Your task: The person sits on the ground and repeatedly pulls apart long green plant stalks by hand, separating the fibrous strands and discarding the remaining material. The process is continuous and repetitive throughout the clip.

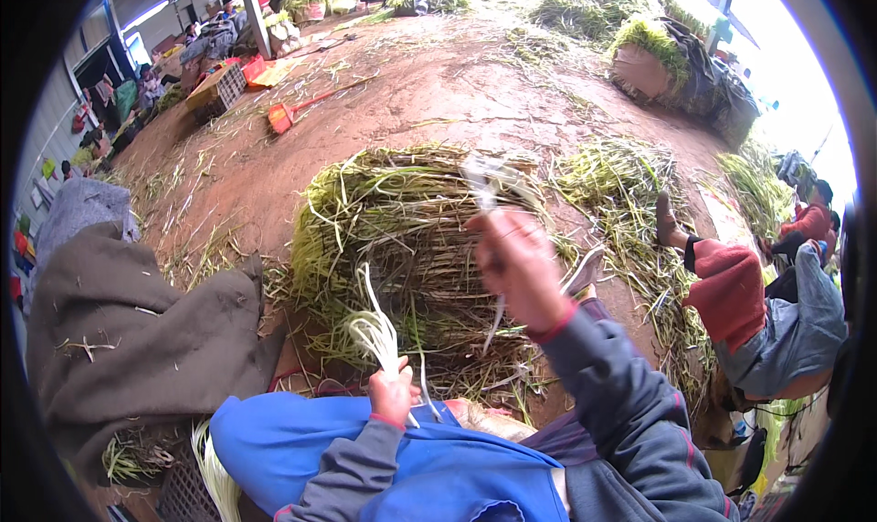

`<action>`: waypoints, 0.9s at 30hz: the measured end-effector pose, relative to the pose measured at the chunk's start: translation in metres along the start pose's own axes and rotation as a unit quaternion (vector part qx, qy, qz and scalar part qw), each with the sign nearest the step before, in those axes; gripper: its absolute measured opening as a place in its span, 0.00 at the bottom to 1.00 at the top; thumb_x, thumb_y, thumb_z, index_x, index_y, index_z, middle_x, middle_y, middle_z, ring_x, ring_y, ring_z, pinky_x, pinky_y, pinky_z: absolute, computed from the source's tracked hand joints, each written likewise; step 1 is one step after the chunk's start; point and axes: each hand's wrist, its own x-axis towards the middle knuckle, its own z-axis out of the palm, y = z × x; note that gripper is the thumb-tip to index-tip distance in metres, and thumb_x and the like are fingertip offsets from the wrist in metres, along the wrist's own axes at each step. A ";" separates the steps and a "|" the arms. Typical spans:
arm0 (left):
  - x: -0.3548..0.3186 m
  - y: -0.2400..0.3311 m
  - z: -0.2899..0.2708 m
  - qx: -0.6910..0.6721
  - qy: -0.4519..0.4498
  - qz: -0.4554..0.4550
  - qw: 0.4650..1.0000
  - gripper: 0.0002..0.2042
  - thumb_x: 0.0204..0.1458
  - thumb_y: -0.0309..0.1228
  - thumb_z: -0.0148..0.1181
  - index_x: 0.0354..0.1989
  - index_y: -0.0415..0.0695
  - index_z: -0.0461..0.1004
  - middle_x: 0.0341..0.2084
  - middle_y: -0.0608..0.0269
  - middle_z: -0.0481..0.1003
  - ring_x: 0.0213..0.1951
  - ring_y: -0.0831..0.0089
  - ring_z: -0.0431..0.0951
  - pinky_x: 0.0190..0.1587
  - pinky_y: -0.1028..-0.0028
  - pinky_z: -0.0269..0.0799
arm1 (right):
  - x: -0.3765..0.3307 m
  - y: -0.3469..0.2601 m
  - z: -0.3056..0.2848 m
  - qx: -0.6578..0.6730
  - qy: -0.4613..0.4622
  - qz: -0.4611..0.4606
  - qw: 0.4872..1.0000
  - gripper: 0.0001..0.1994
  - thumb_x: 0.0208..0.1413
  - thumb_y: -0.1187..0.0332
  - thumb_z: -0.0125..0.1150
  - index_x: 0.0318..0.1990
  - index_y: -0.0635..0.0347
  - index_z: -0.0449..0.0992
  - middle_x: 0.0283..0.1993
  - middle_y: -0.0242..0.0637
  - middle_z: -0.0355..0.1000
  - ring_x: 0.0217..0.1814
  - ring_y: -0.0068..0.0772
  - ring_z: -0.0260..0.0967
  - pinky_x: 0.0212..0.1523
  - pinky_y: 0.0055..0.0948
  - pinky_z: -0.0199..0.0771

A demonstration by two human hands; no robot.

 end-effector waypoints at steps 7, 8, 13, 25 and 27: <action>-0.034 0.019 0.020 -0.373 -0.234 -0.159 0.884 0.16 0.58 0.39 0.56 0.46 0.38 0.73 0.36 0.58 0.77 0.34 0.67 0.77 0.39 0.71 0.75 | -0.009 0.155 0.051 0.027 0.013 0.222 0.975 0.12 0.64 0.60 0.50 0.37 0.58 0.74 0.18 0.26 0.67 0.13 0.15 0.56 0.14 0.18 0.53; -0.032 0.023 0.020 -0.391 -0.230 -0.198 0.869 0.16 0.57 0.43 0.57 0.41 0.41 0.73 0.23 0.67 0.73 0.23 0.74 0.72 0.26 0.75 0.71 | -0.007 0.164 0.046 0.027 -0.026 0.223 0.974 0.13 0.64 0.59 0.51 0.36 0.58 0.74 0.19 0.27 0.68 0.14 0.15 0.56 0.14 0.18 0.54; -0.013 0.065 -0.028 -0.510 -0.270 -0.103 0.810 0.17 0.59 0.46 0.55 0.39 0.42 0.73 0.10 0.77 0.57 0.09 0.86 0.53 0.11 0.82 0.51 | 0.065 0.141 -0.011 -0.508 -0.081 -0.035 0.857 0.20 0.55 0.53 0.59 0.43 0.63 0.75 0.41 0.53 0.73 0.43 0.49 0.71 0.44 0.44 0.72; 0.017 0.066 -0.027 -0.405 -0.104 -0.141 0.897 0.13 0.58 0.32 0.56 0.48 0.39 0.73 0.29 0.62 0.77 0.21 0.79 0.70 0.21 0.76 0.65 | 0.183 0.085 -0.148 -0.824 -0.031 -0.066 0.562 0.49 0.29 0.37 0.72 0.53 0.68 0.63 0.54 0.52 0.65 0.63 0.48 0.58 0.64 0.45 0.50; 0.014 0.064 -0.018 -0.373 -0.079 -0.131 0.915 0.13 0.59 0.32 0.55 0.49 0.39 0.72 0.33 0.60 0.78 0.28 0.76 0.75 0.26 0.76 0.68 | 0.179 0.086 -0.149 -0.819 -0.054 -0.047 0.569 0.42 0.33 0.38 0.71 0.47 0.67 0.66 0.46 0.49 0.72 0.54 0.44 0.67 0.59 0.42 0.57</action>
